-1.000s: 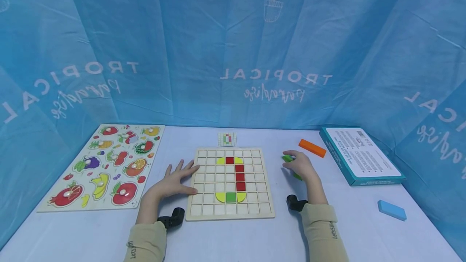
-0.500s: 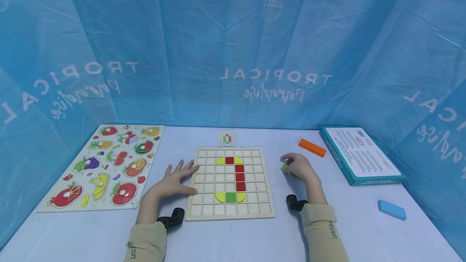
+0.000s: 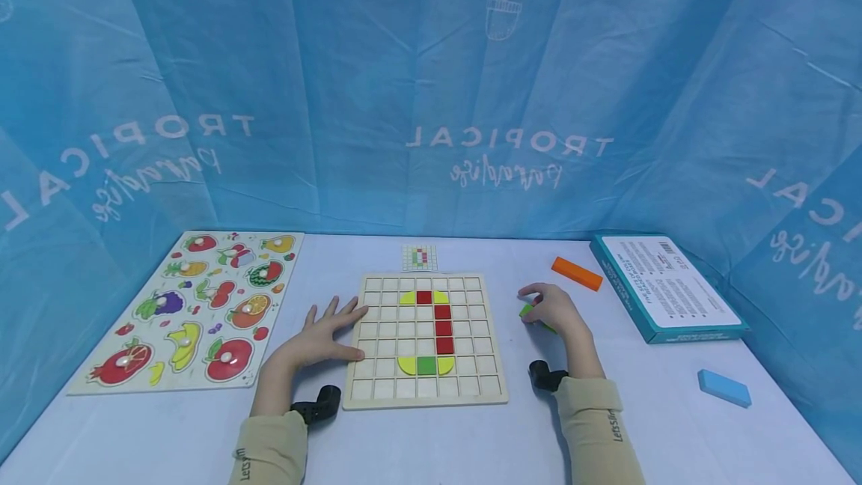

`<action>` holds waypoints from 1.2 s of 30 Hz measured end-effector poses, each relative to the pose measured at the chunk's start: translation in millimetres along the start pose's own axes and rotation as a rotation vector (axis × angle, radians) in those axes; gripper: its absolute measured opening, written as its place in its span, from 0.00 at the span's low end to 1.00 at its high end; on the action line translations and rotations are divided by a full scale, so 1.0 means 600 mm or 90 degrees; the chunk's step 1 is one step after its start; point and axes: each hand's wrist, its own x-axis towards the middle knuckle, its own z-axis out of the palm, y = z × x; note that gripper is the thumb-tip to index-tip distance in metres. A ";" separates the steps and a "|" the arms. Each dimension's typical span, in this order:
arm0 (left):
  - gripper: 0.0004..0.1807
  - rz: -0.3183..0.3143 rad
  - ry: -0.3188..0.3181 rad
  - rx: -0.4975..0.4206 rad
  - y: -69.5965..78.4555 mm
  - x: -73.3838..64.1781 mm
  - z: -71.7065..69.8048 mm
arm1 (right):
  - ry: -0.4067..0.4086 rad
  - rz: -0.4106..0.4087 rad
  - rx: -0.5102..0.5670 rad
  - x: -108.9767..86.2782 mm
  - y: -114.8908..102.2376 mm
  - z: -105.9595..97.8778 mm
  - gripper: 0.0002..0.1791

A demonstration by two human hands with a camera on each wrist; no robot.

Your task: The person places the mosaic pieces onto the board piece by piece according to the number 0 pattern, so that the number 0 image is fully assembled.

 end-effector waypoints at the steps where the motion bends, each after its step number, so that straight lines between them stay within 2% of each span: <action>1: 0.48 0.000 0.000 -0.001 0.000 0.000 0.000 | -0.001 -0.003 0.002 0.000 0.001 0.000 0.24; 15: 0.48 0.000 -0.003 -0.009 0.001 0.003 -0.001 | 0.025 -0.006 0.026 -0.006 -0.007 -0.005 0.24; 24: 0.48 -0.006 -0.004 -0.006 0.001 0.003 -0.003 | 0.028 0.009 0.047 -0.007 -0.010 -0.006 0.18; 36: 0.48 0.001 -0.003 -0.005 -0.003 0.003 -0.002 | 0.027 0.021 0.085 -0.011 -0.021 -0.007 0.16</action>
